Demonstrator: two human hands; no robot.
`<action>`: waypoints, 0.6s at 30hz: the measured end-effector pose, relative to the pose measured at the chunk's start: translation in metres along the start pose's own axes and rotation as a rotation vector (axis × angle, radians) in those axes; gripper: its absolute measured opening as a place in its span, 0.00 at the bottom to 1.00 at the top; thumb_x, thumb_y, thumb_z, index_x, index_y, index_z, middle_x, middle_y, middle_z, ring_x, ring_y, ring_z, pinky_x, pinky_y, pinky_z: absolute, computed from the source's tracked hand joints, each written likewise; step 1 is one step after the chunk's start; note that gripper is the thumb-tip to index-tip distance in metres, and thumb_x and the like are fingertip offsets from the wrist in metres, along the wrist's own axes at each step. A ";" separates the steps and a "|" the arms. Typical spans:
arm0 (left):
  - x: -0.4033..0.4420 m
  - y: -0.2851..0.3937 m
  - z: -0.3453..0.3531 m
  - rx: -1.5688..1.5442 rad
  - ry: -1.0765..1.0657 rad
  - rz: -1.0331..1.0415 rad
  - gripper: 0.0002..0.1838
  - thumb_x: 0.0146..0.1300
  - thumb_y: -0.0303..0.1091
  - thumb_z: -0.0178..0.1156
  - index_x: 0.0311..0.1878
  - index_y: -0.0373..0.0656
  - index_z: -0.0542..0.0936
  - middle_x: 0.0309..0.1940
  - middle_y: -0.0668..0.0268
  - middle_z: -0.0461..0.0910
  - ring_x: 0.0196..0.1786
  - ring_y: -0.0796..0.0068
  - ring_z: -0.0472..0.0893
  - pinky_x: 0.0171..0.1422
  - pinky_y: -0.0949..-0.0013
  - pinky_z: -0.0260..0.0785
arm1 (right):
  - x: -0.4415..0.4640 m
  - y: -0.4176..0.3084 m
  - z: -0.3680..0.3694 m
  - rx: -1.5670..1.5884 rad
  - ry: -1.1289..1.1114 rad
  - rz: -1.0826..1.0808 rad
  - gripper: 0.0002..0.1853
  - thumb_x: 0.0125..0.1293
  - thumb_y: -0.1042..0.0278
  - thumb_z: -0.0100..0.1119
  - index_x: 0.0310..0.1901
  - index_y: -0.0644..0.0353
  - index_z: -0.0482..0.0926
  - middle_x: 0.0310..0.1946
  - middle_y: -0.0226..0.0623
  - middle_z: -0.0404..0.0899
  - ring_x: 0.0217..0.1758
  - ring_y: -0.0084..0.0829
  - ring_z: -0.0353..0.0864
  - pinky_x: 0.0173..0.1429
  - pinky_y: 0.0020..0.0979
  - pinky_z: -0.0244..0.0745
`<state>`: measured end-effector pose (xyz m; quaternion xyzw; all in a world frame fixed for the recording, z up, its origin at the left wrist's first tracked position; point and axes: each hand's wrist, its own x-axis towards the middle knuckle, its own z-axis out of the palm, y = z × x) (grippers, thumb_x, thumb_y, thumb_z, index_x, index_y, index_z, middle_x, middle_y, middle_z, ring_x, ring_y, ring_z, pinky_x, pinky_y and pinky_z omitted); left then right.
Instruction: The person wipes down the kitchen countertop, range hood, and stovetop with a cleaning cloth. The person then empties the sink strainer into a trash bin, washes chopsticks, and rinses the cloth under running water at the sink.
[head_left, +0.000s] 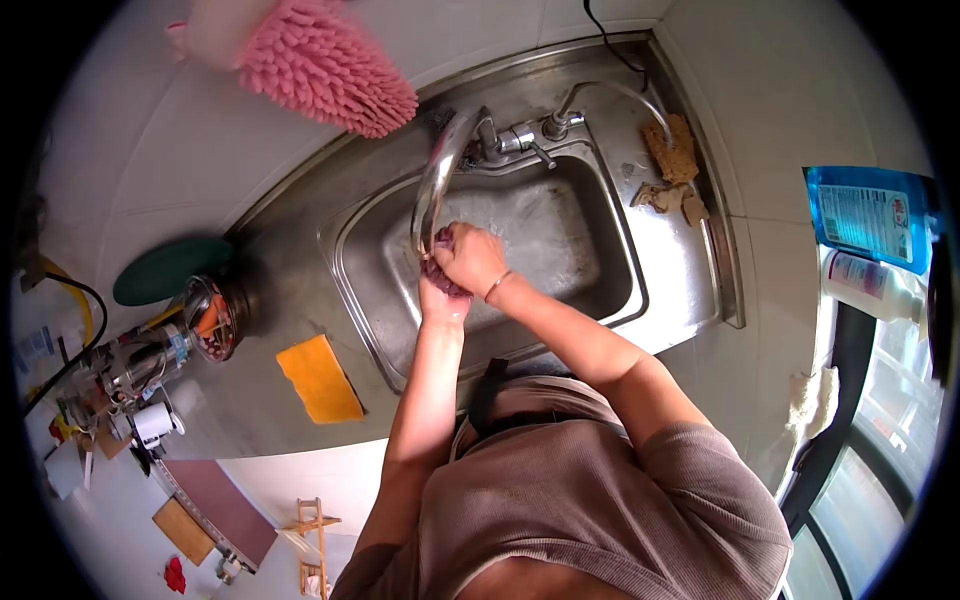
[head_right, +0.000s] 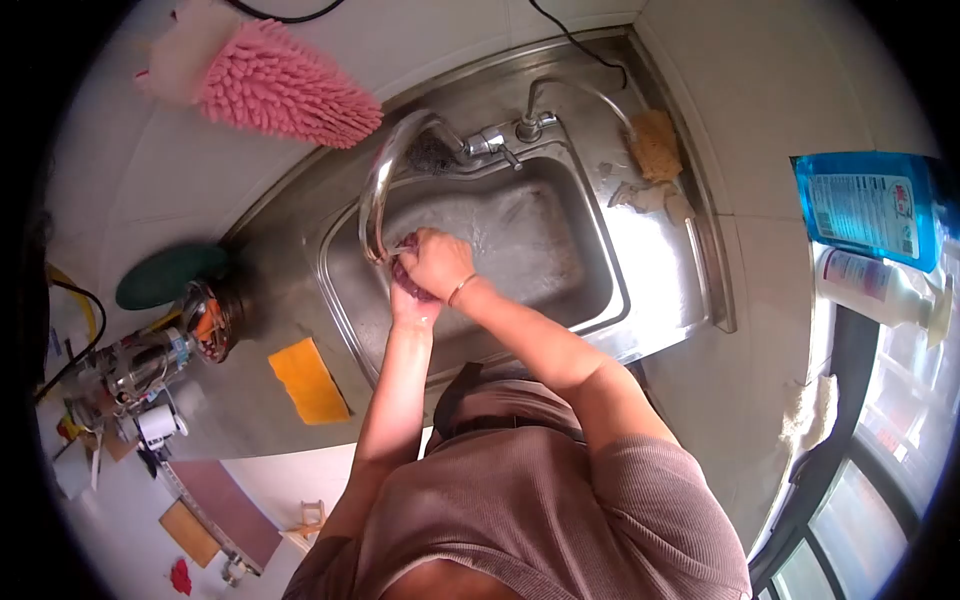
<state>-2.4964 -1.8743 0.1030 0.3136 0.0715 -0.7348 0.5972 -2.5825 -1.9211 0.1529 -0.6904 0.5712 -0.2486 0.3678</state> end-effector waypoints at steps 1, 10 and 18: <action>0.000 -0.001 0.012 0.032 0.146 0.035 0.16 0.67 0.41 0.42 0.49 0.43 0.73 0.46 0.65 0.75 0.50 0.70 0.74 0.55 0.62 0.68 | 0.005 0.005 0.002 0.020 0.071 0.115 0.13 0.49 0.58 0.56 0.27 0.61 0.75 0.25 0.46 0.77 0.31 0.47 0.78 0.39 0.43 0.74; -0.004 0.007 0.001 0.160 0.125 0.172 0.19 0.67 0.43 0.41 0.49 0.40 0.72 0.45 0.61 0.76 0.48 0.66 0.76 0.53 0.60 0.70 | -0.016 0.000 -0.004 0.128 0.059 -0.051 0.12 0.54 0.60 0.54 0.33 0.60 0.78 0.31 0.49 0.78 0.36 0.51 0.77 0.41 0.43 0.73; 0.021 0.026 0.014 0.266 0.319 0.003 0.22 0.68 0.41 0.38 0.54 0.34 0.70 0.53 0.52 0.73 0.55 0.57 0.74 0.62 0.54 0.66 | 0.007 0.089 -0.018 0.272 0.190 0.270 0.14 0.61 0.61 0.51 0.39 0.62 0.78 0.30 0.49 0.79 0.35 0.46 0.80 0.41 0.38 0.74</action>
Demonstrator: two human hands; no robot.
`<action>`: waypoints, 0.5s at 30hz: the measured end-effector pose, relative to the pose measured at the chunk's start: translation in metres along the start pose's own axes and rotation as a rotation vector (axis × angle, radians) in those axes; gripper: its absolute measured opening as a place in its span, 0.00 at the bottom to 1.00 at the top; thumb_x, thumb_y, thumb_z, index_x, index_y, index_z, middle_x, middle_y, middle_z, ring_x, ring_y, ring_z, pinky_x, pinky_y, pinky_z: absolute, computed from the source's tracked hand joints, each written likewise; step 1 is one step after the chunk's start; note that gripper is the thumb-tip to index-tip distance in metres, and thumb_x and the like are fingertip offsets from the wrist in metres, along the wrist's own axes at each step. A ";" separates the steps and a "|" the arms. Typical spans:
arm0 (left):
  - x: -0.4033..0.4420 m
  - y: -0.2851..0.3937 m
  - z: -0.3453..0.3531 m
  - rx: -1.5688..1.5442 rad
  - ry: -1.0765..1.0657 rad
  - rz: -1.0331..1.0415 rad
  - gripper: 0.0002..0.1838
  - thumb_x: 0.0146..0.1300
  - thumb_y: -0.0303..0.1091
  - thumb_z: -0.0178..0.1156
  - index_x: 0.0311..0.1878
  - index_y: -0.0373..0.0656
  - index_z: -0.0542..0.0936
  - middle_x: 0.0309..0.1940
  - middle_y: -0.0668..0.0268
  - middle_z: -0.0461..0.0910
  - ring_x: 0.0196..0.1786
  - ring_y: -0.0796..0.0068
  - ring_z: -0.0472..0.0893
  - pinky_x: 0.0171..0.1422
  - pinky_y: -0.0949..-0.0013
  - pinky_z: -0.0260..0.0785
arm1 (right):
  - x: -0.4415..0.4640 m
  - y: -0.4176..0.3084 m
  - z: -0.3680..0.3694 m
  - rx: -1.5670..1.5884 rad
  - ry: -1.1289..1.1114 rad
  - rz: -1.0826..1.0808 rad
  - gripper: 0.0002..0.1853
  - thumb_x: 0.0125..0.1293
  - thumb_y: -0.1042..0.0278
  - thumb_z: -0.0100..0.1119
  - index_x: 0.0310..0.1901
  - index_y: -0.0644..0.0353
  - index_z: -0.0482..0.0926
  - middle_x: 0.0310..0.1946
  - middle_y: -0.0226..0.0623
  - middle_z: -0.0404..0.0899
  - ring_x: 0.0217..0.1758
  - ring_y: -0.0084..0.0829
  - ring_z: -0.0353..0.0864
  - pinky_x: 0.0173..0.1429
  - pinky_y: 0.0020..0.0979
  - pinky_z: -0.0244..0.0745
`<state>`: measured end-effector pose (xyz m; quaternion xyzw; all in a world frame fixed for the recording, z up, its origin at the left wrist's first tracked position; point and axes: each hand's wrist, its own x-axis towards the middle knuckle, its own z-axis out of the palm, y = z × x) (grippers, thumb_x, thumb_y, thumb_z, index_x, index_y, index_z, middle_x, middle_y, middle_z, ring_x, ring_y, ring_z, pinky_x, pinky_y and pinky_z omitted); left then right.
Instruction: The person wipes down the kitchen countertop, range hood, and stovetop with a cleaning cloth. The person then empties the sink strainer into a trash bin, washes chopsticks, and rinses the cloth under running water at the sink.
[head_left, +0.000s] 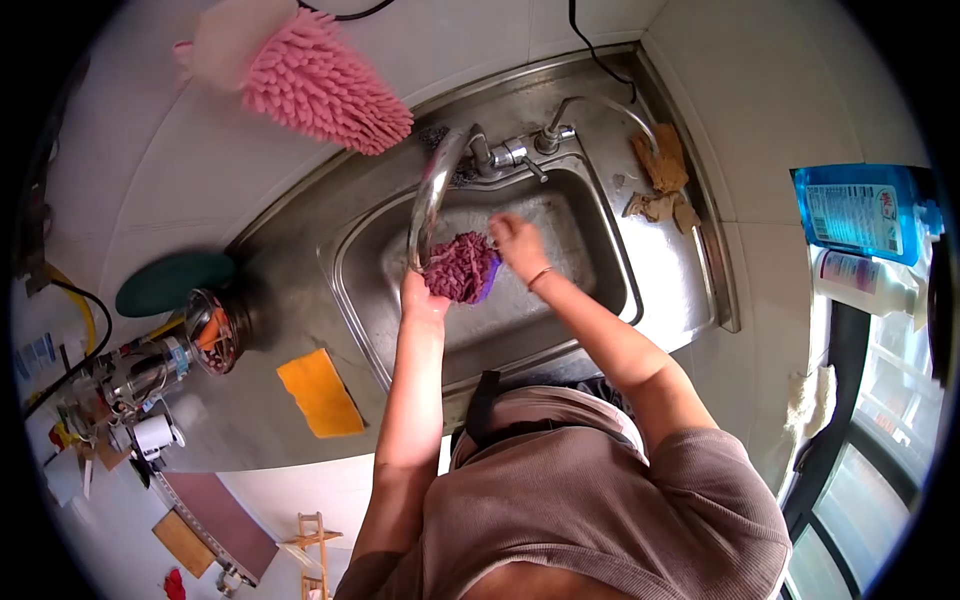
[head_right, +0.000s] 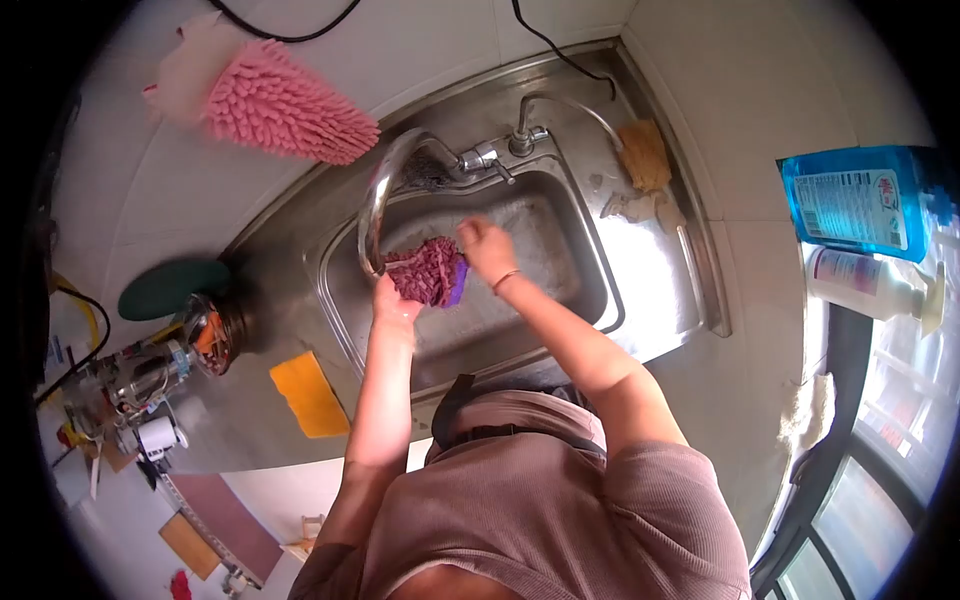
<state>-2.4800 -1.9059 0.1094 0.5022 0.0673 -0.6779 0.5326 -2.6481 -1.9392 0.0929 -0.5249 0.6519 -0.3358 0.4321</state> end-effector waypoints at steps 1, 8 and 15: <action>0.000 0.003 -0.002 -0.011 0.003 0.006 0.22 0.68 0.41 0.38 0.54 0.34 0.70 0.53 0.52 0.73 0.55 0.57 0.74 0.62 0.54 0.66 | 0.009 0.015 -0.009 0.070 0.067 0.042 0.14 0.60 0.61 0.52 0.41 0.62 0.78 0.34 0.51 0.79 0.39 0.48 0.79 0.44 0.39 0.73; -0.006 0.008 -0.015 -0.327 -0.160 -0.018 0.20 0.68 0.43 0.38 0.53 0.43 0.72 0.53 0.58 0.73 0.57 0.57 0.72 0.63 0.48 0.62 | 0.039 -0.027 -0.062 0.067 0.266 -0.195 0.15 0.63 0.70 0.49 0.49 0.68 0.73 0.38 0.52 0.79 0.44 0.45 0.79 0.48 0.36 0.72; -0.038 0.003 -0.008 -0.415 -0.151 0.003 0.19 0.68 0.42 0.40 0.52 0.41 0.72 0.53 0.57 0.73 0.56 0.56 0.72 0.64 0.49 0.62 | -0.018 -0.035 -0.050 0.344 0.078 -0.258 0.32 0.62 0.68 0.53 0.64 0.68 0.54 0.61 0.51 0.61 0.63 0.41 0.65 0.60 0.35 0.65</action>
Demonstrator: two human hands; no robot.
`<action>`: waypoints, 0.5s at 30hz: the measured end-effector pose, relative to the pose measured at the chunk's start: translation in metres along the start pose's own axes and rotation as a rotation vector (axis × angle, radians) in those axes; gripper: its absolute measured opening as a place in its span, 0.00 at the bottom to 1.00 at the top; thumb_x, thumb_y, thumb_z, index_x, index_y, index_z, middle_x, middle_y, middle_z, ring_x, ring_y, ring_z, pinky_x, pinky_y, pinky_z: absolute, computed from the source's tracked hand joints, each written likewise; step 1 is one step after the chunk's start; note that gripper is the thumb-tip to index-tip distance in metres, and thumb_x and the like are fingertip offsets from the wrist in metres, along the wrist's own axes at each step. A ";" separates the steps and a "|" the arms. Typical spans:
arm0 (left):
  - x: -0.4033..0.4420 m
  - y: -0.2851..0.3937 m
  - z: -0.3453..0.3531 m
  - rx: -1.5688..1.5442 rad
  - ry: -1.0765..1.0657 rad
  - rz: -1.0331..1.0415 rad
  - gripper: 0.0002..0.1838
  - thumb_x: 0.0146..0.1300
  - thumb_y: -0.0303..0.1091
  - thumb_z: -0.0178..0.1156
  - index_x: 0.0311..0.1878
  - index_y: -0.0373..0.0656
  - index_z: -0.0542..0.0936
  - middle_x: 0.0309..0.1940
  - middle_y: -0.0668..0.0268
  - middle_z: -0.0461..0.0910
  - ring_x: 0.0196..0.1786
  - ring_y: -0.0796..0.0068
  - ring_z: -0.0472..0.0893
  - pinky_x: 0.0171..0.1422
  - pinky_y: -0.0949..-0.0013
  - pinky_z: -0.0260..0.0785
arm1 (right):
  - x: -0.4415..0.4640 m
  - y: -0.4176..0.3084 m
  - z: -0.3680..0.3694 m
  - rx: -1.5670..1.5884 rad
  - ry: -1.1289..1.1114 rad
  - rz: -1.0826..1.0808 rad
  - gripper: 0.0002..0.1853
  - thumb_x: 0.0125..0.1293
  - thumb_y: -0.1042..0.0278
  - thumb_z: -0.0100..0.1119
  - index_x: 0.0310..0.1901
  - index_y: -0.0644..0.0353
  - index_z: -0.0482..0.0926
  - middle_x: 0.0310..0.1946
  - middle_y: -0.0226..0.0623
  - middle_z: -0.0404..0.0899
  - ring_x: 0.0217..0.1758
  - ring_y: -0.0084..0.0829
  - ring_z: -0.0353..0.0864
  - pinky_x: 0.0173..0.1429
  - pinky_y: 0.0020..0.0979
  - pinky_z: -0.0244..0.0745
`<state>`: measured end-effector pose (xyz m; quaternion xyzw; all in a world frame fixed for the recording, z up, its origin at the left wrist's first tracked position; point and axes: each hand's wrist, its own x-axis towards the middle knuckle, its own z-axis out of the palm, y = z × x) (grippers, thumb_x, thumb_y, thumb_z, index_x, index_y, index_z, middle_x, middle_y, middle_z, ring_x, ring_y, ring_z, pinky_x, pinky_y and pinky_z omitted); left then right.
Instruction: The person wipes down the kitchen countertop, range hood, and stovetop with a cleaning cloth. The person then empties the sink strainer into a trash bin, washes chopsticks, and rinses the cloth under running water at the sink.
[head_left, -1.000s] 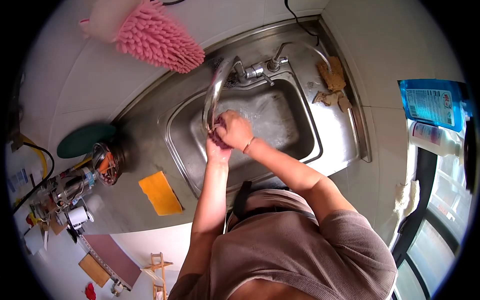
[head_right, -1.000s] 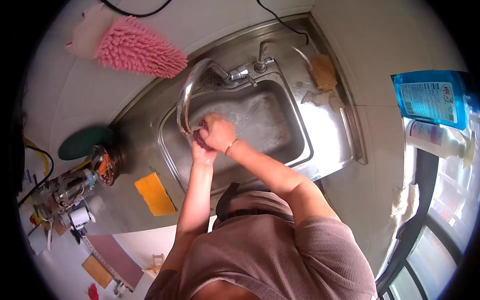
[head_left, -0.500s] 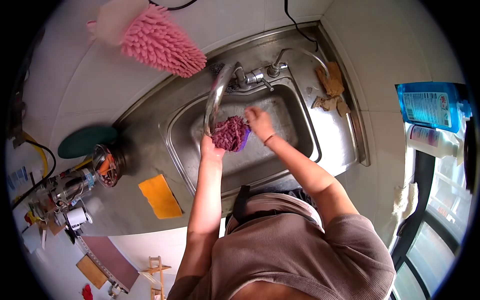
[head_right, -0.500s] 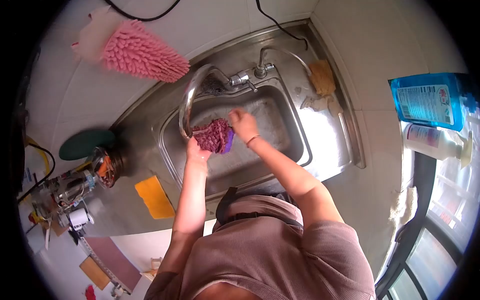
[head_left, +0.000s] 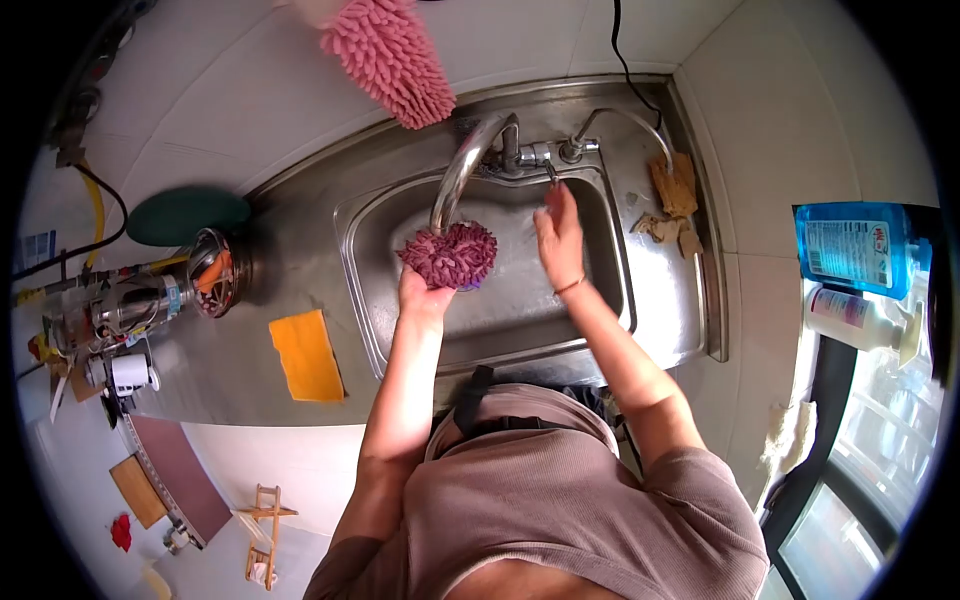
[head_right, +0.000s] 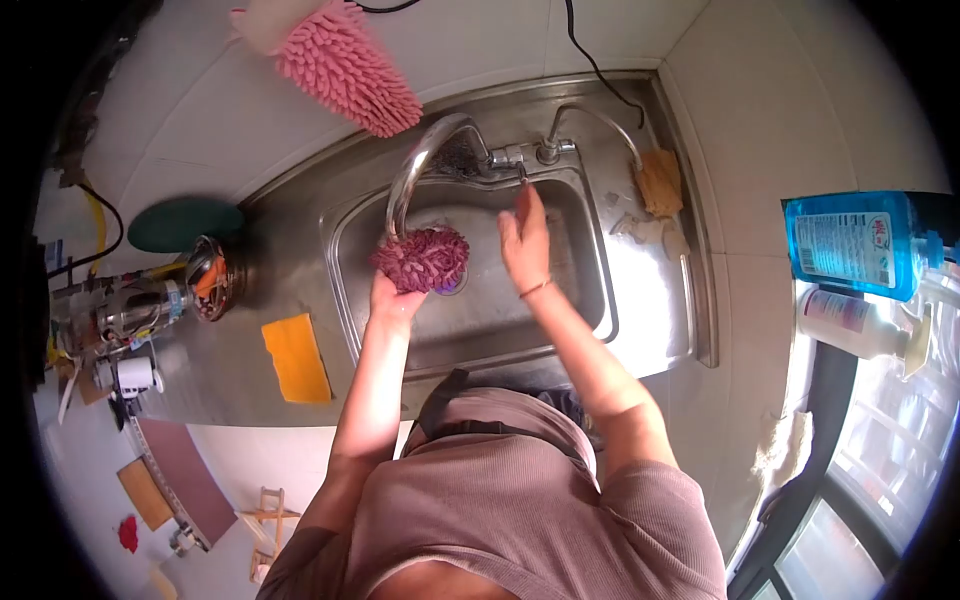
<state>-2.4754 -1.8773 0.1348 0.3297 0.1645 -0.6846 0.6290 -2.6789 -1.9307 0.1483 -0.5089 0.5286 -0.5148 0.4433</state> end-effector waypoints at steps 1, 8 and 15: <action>-0.008 -0.004 0.005 -0.006 0.018 0.004 0.20 0.68 0.43 0.39 0.53 0.40 0.71 0.54 0.54 0.72 0.58 0.54 0.70 0.65 0.48 0.59 | -0.019 0.013 0.008 0.054 -0.013 0.170 0.33 0.62 0.66 0.54 0.66 0.65 0.52 0.62 0.50 0.61 0.64 0.39 0.63 0.61 0.35 0.65; -0.058 -0.045 0.008 0.288 0.006 0.073 0.21 0.68 0.41 0.39 0.53 0.36 0.71 0.51 0.56 0.75 0.53 0.60 0.76 0.60 0.58 0.68 | -0.059 -0.015 0.029 0.917 -0.474 0.720 0.34 0.61 0.55 0.57 0.66 0.52 0.56 0.61 0.36 0.62 0.62 0.31 0.64 0.63 0.33 0.62; -0.085 -0.030 0.014 0.383 -0.026 -0.066 0.15 0.65 0.39 0.43 0.46 0.42 0.75 0.40 0.63 0.79 0.42 0.69 0.80 0.47 0.64 0.77 | -0.062 -0.076 0.028 0.208 -0.872 0.058 0.27 0.48 0.63 0.68 0.51 0.57 0.72 0.58 0.39 0.66 0.60 0.31 0.65 0.64 0.30 0.59</action>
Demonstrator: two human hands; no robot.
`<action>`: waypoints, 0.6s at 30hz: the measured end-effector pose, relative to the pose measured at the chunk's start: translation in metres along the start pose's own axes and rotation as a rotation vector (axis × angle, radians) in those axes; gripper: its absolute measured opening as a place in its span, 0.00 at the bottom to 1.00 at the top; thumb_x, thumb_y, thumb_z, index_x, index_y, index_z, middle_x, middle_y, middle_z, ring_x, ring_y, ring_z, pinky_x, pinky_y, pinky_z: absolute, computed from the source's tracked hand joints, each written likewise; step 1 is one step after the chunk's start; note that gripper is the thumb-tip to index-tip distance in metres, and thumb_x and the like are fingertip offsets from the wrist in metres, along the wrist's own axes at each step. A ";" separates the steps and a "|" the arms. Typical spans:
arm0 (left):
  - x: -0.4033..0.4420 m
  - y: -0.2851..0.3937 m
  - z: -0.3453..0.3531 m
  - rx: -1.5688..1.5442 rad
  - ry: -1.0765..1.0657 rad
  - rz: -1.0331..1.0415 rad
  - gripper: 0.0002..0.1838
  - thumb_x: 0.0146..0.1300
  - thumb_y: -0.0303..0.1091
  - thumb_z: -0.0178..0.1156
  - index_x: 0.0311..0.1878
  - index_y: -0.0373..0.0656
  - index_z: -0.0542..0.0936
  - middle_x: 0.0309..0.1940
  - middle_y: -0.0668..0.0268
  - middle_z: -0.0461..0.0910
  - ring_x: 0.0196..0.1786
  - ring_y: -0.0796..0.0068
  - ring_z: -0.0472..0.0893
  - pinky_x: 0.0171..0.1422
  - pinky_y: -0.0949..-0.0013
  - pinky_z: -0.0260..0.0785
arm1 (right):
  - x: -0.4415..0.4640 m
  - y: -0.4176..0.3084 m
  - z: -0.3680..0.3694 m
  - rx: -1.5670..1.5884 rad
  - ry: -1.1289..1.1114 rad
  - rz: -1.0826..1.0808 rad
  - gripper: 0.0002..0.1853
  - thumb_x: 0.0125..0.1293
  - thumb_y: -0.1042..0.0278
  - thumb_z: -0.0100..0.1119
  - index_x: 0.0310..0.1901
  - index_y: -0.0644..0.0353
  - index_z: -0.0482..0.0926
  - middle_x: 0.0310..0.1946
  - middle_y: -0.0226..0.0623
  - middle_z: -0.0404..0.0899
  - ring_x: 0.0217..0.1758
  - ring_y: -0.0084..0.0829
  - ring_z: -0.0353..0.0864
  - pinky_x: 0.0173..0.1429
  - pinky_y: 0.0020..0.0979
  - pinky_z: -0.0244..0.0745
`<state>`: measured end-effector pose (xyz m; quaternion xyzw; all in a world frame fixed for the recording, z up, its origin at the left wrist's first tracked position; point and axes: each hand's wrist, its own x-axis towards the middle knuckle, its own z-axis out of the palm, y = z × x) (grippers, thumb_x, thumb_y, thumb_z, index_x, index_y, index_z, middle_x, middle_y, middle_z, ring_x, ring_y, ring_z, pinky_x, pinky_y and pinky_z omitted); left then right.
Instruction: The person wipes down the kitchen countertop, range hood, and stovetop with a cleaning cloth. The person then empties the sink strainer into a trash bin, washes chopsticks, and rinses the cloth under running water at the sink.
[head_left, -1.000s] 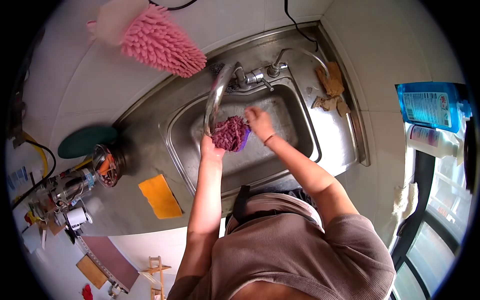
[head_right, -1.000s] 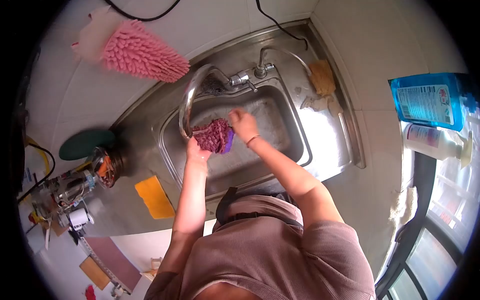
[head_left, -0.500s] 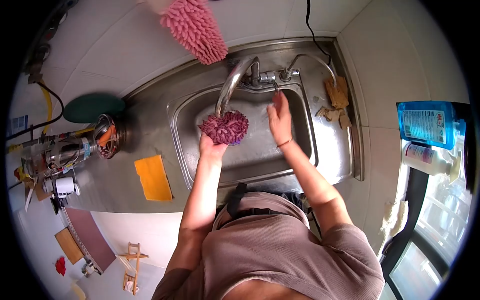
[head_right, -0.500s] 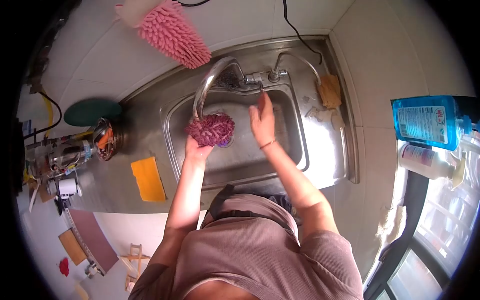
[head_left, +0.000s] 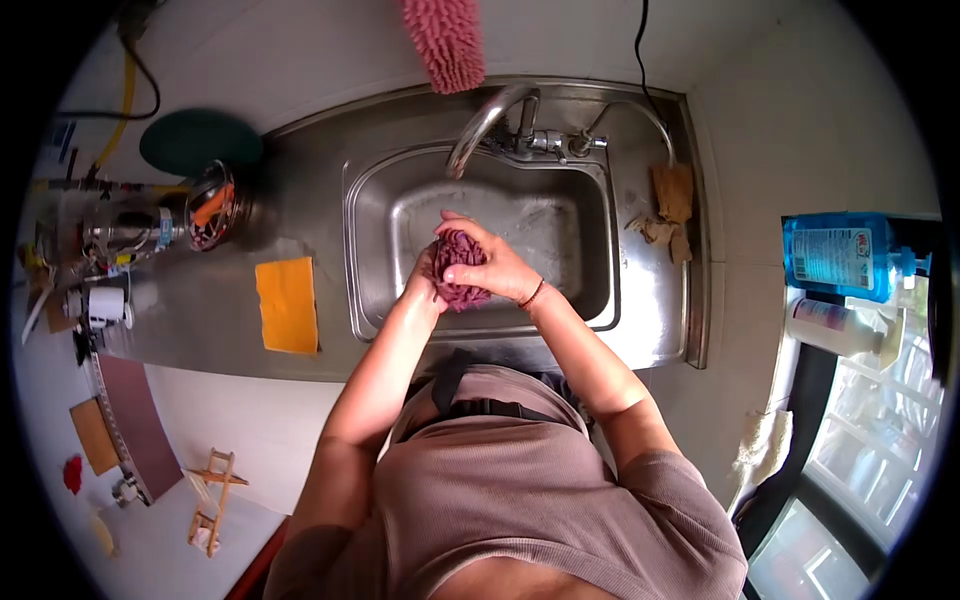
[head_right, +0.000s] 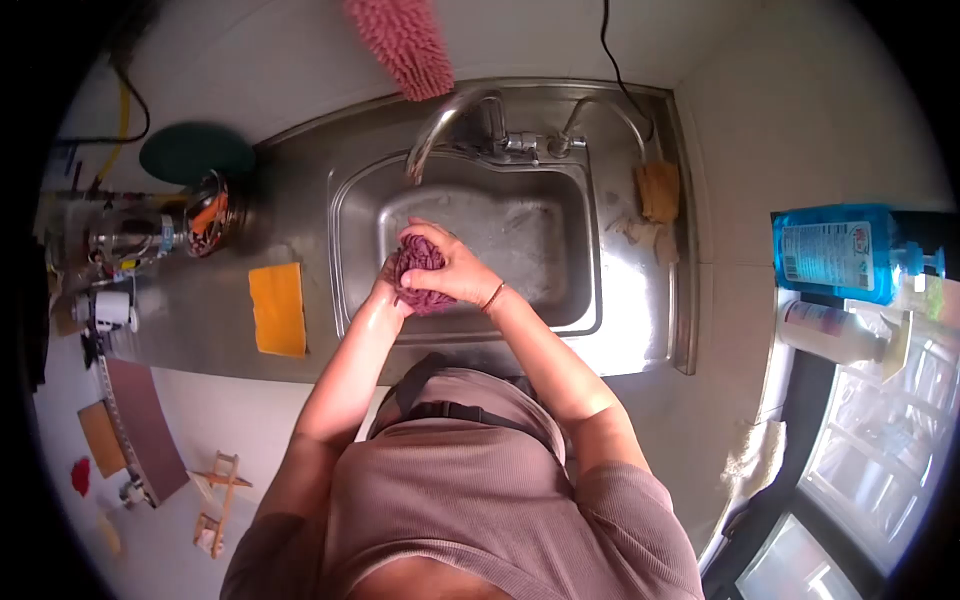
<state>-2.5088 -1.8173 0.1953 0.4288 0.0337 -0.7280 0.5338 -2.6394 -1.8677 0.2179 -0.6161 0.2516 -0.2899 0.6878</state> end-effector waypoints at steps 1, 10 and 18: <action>-0.004 0.004 -0.002 0.037 0.006 -0.002 0.15 0.65 0.39 0.43 0.46 0.42 0.75 0.39 0.63 0.79 0.41 0.70 0.80 0.46 0.65 0.77 | -0.002 -0.011 0.007 -0.154 -0.047 -0.107 0.25 0.46 0.65 0.69 0.48 0.57 0.73 0.58 0.40 0.67 0.60 0.31 0.65 0.64 0.30 0.58; -0.012 0.018 -0.020 -0.246 -0.162 -0.266 0.29 0.65 0.59 0.42 0.52 0.41 0.72 0.52 0.54 0.73 0.57 0.56 0.71 0.60 0.42 0.61 | 0.010 -0.010 0.036 -0.040 0.558 -0.009 0.04 0.50 0.78 0.62 0.27 0.62 0.76 0.22 0.25 0.75 0.25 0.15 0.71 0.30 0.21 0.69; -0.011 0.014 -0.057 -0.241 -0.382 -0.213 0.28 0.61 0.62 0.47 0.55 0.52 0.71 0.54 0.57 0.73 0.58 0.51 0.70 0.64 0.30 0.44 | 0.011 -0.017 0.084 -0.568 0.348 -0.356 0.08 0.46 0.77 0.63 0.26 0.60 0.72 0.30 0.37 0.77 0.34 0.34 0.77 0.42 0.31 0.72</action>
